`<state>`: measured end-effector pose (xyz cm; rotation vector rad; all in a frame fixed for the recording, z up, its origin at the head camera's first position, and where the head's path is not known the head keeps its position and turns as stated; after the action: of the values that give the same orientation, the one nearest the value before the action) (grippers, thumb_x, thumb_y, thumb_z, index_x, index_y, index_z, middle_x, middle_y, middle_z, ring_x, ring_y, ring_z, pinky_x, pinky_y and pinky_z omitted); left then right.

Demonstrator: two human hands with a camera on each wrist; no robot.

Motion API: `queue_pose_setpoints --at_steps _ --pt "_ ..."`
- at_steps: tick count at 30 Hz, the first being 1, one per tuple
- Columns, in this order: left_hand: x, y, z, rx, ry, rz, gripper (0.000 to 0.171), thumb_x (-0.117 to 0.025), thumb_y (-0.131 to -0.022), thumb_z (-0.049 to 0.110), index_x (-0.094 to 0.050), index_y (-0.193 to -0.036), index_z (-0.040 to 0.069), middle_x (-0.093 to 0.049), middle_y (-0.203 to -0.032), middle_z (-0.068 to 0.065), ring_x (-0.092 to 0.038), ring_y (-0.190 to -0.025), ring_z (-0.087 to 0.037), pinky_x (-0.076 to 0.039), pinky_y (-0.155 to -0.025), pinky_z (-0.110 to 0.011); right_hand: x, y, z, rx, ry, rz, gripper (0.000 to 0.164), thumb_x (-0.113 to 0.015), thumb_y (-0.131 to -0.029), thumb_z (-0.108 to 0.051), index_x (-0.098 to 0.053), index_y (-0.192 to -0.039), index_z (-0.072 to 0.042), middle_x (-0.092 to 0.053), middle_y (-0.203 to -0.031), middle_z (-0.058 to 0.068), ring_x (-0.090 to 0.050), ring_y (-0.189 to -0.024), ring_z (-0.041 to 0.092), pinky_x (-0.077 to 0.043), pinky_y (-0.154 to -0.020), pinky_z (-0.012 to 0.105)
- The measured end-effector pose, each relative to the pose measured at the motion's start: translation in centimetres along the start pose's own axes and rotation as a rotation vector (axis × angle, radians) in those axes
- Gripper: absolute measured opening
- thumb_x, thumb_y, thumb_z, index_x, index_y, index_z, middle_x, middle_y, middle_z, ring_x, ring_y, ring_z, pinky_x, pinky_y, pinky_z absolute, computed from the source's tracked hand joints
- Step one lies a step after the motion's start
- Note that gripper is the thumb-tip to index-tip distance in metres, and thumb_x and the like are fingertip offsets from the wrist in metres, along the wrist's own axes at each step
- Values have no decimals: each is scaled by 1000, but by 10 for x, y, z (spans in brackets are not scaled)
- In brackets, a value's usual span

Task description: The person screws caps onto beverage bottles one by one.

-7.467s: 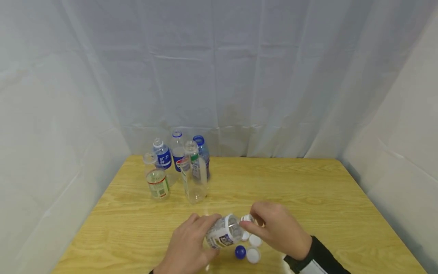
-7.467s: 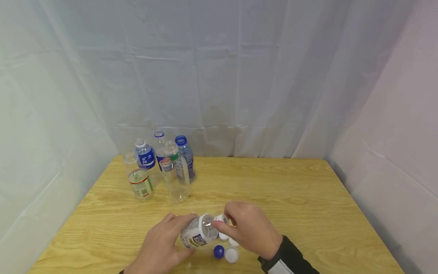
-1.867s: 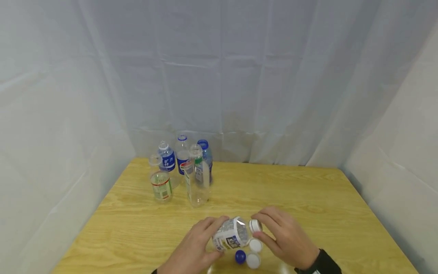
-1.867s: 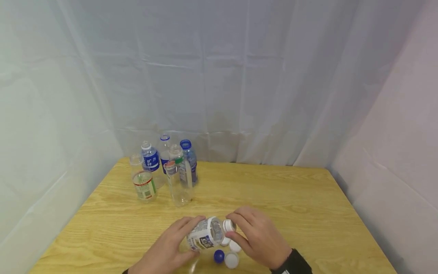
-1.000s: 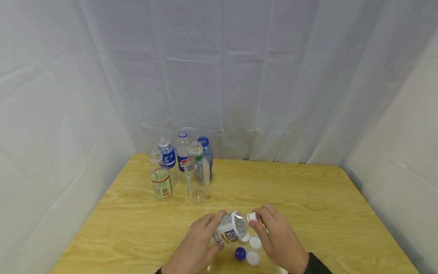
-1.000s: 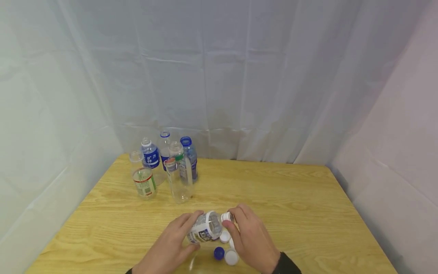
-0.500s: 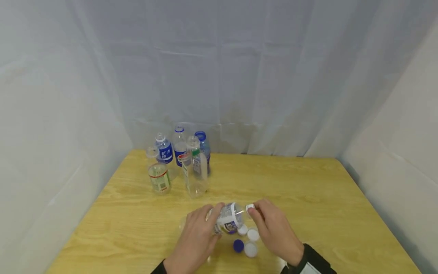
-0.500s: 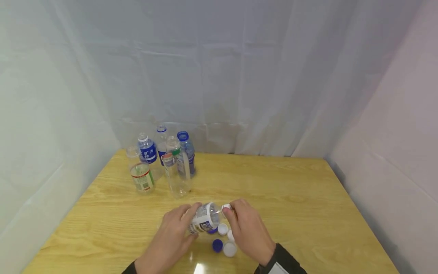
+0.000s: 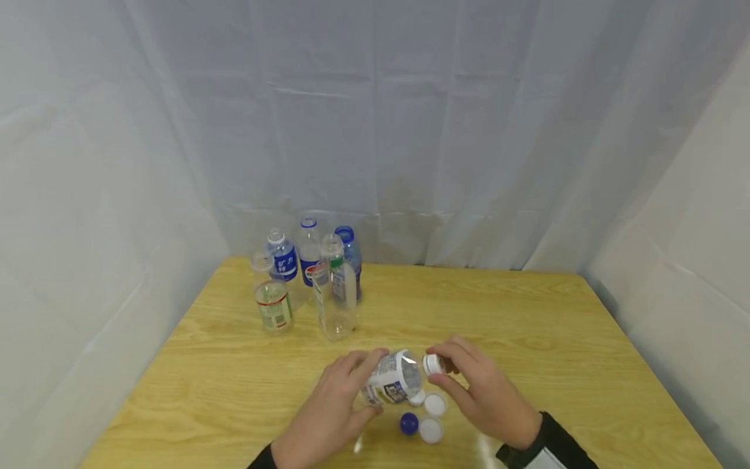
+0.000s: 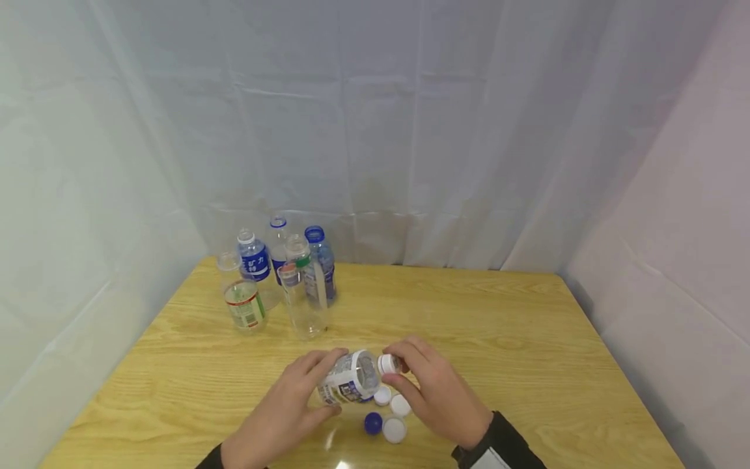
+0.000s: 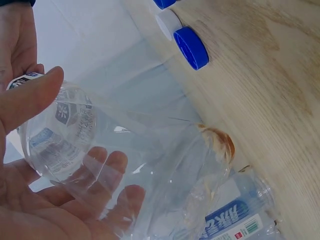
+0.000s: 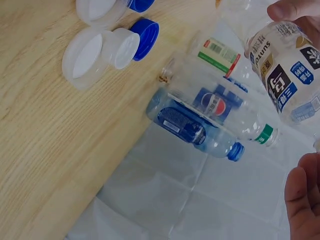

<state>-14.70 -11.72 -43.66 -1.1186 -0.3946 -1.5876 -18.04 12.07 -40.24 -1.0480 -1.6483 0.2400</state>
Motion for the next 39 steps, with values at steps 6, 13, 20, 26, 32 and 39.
queue_pose_setpoints --at_steps 6,13,20,26,32,39 --pt "-3 2 2 -12 6 3 85 -83 -82 24 -39 -155 26 -59 -131 -1 -57 -119 -22 -52 -100 -49 -4 2 0 -51 0 24 27 -68 -95 -9 -60 -121 -11 -50 -94 -11 -46 -81 0 -43 -67 9" --pt "-6 1 3 14 -11 1 85 -83 -82 23 -39 -155 22 -60 -130 -2 -57 -119 -21 -50 -101 -49 -9 2 -3 -133 -9 73 25 -66 -96 -6 -61 -119 -13 -50 -89 -11 -45 -77 -1 -44 -60 15" --pt "-8 -1 10 -6 -137 67 85 -86 -78 20 -43 -151 16 -59 -130 -8 -58 -120 -26 -49 -103 -50 -13 -1 -4 -314 4 133 11 -66 -96 -9 -65 -107 -12 -56 -85 -13 -51 -74 -1 -48 -60 18" --pt "-7 -3 12 -20 -199 117 87 -89 -74 19 -44 -149 15 -58 -130 -12 -58 -120 -31 -48 -103 -52 -11 -4 0 -575 -112 104 12 -64 -99 -21 -70 -102 -11 -65 -84 -10 -58 -74 1 -52 -64 22" --pt "-2 -2 8 7 -70 66 88 -87 -76 20 -43 -151 21 -59 -129 -6 -56 -120 -24 -46 -105 -52 1 -3 -1 -305 -76 41 32 -69 -96 -13 -64 -127 -14 -61 -91 -13 -56 -79 0 -52 -66 21" --pt "1 0 6 19 33 -12 85 -84 -80 23 -41 -153 30 -59 -131 0 -55 -122 -22 -50 -102 -50 9 0 -2 -17 -29 -10 41 -72 -92 -8 -60 -131 -14 -58 -106 -10 -53 -86 1 -49 -74 13"
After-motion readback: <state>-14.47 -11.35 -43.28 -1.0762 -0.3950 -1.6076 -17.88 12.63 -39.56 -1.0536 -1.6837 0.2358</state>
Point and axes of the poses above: each hand's wrist, its own y-axis away from the middle knuckle, its own x-axis out of the back of the hand, z = x × y, the point moved 3 cm from there along -y, towards the middle knuckle
